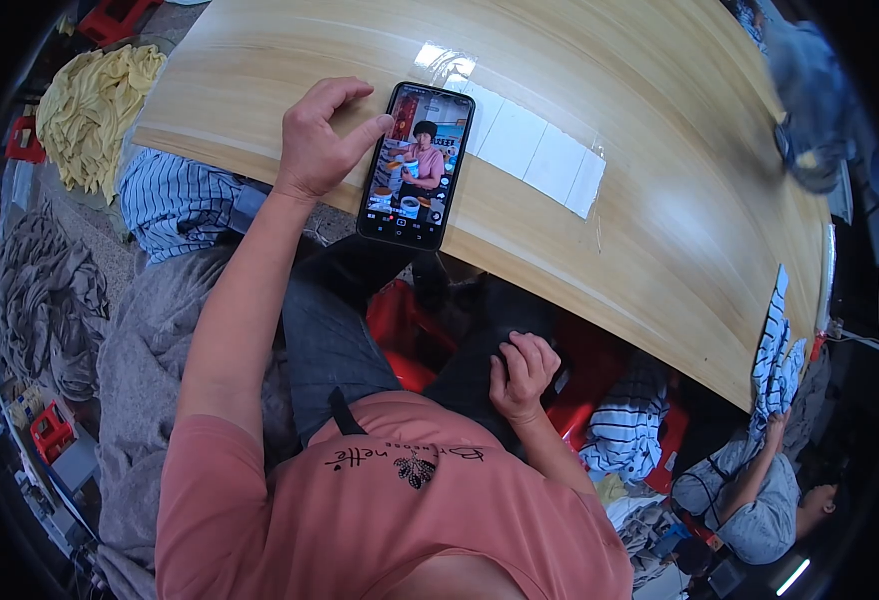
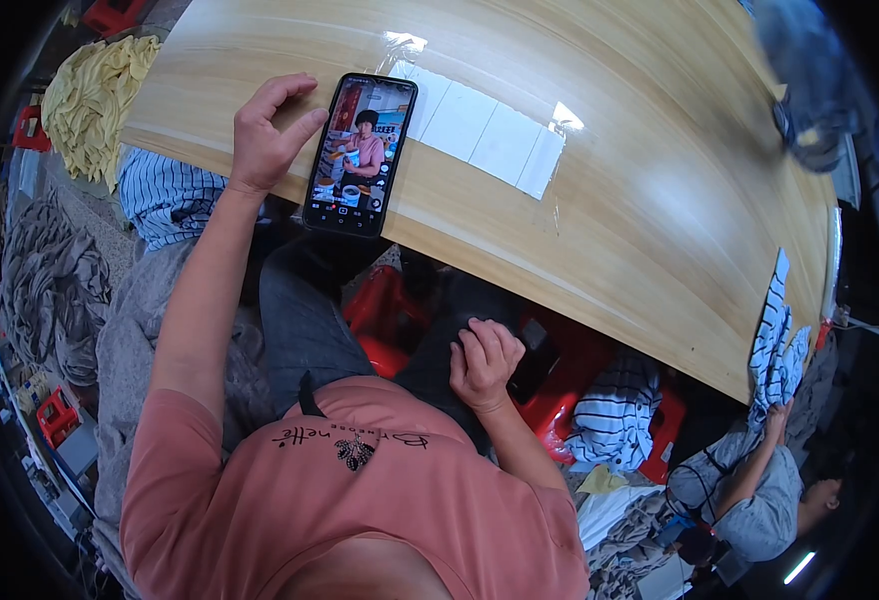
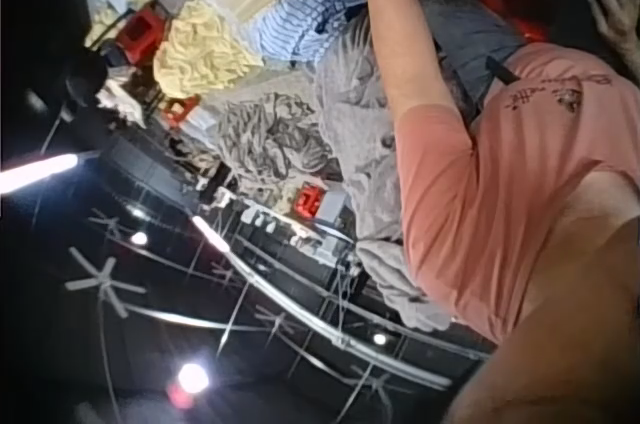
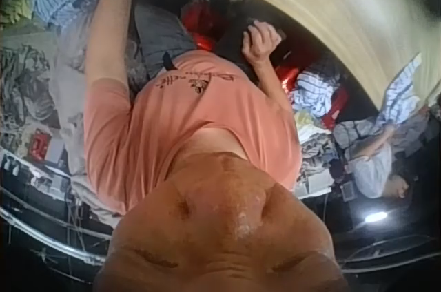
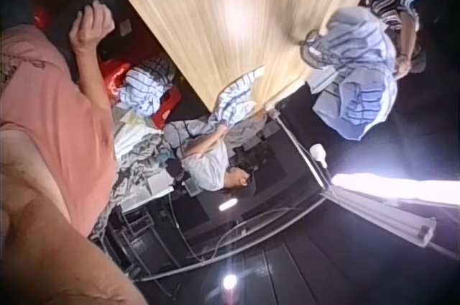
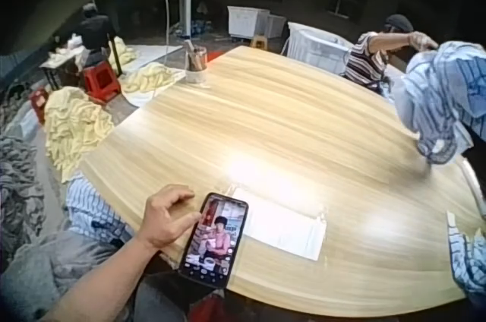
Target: Folding and inspecting striped garments on a table.
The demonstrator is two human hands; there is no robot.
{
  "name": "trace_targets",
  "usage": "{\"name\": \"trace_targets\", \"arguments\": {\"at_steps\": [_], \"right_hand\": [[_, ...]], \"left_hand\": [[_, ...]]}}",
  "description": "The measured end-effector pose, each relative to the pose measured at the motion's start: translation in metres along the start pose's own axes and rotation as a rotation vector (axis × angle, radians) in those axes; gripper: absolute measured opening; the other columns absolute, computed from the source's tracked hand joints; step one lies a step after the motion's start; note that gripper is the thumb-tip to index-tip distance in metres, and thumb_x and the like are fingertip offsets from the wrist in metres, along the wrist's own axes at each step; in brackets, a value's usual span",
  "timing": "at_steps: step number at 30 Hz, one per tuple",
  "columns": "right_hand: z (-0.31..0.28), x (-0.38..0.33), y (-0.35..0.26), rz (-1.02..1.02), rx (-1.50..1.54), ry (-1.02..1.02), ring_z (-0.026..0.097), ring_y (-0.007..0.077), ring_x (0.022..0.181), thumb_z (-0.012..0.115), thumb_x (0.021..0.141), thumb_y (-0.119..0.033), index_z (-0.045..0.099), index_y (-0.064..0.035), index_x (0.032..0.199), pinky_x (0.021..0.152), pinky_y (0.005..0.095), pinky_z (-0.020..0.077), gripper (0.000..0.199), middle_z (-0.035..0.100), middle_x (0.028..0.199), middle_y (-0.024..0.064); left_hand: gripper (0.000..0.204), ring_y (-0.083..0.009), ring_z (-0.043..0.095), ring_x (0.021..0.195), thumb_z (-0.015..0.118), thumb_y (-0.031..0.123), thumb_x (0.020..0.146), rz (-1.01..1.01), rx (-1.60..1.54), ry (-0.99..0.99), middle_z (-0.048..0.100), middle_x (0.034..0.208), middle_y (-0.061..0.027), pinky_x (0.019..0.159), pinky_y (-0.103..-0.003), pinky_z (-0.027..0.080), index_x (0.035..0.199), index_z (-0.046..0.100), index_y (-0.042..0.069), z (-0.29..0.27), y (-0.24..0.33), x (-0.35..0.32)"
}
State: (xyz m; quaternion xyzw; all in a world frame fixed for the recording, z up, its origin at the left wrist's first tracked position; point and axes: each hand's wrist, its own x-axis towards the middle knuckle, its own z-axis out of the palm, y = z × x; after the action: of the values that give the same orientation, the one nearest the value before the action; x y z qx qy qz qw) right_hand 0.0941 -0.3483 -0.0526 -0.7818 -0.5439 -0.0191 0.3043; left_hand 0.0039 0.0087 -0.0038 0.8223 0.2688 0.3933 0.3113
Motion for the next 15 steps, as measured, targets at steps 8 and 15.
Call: {"name": "trace_targets", "arguments": {"at_steps": [8, 15], "right_hand": [[-0.004, -0.001, 0.002, 0.007, -0.036, 0.042, 0.054, 0.0254, 0.091, 0.068, 0.059, -0.006, 0.061, -0.0062, 0.085, 0.078, 0.0356, 0.0366, 0.027, 0.059, 0.095, 0.0074], [-0.001, 0.0, 0.003, 0.003, 0.031, 0.037, 0.054, 0.0238, 0.092, 0.068, 0.062, -0.011, 0.061, -0.008, 0.086, 0.075, 0.0367, 0.0361, 0.026, 0.058, 0.098, 0.006]], "left_hand": [[0.03, -0.0221, 0.06, 0.079, 0.074, 0.017, 0.066, 0.009, -0.018, -0.017, 0.061, 0.087, -0.011, 0.072, -0.029, 0.048, 0.088, 0.061, 0.0, 0.004, 0.01, 0.005], [0.028, -0.024, 0.058, 0.084, 0.071, 0.01, 0.068, -0.067, -0.036, -0.033, 0.059, 0.092, -0.0134, 0.075, -0.03, 0.047, 0.091, 0.059, -0.001, 0.004, 0.01, 0.0]]}}
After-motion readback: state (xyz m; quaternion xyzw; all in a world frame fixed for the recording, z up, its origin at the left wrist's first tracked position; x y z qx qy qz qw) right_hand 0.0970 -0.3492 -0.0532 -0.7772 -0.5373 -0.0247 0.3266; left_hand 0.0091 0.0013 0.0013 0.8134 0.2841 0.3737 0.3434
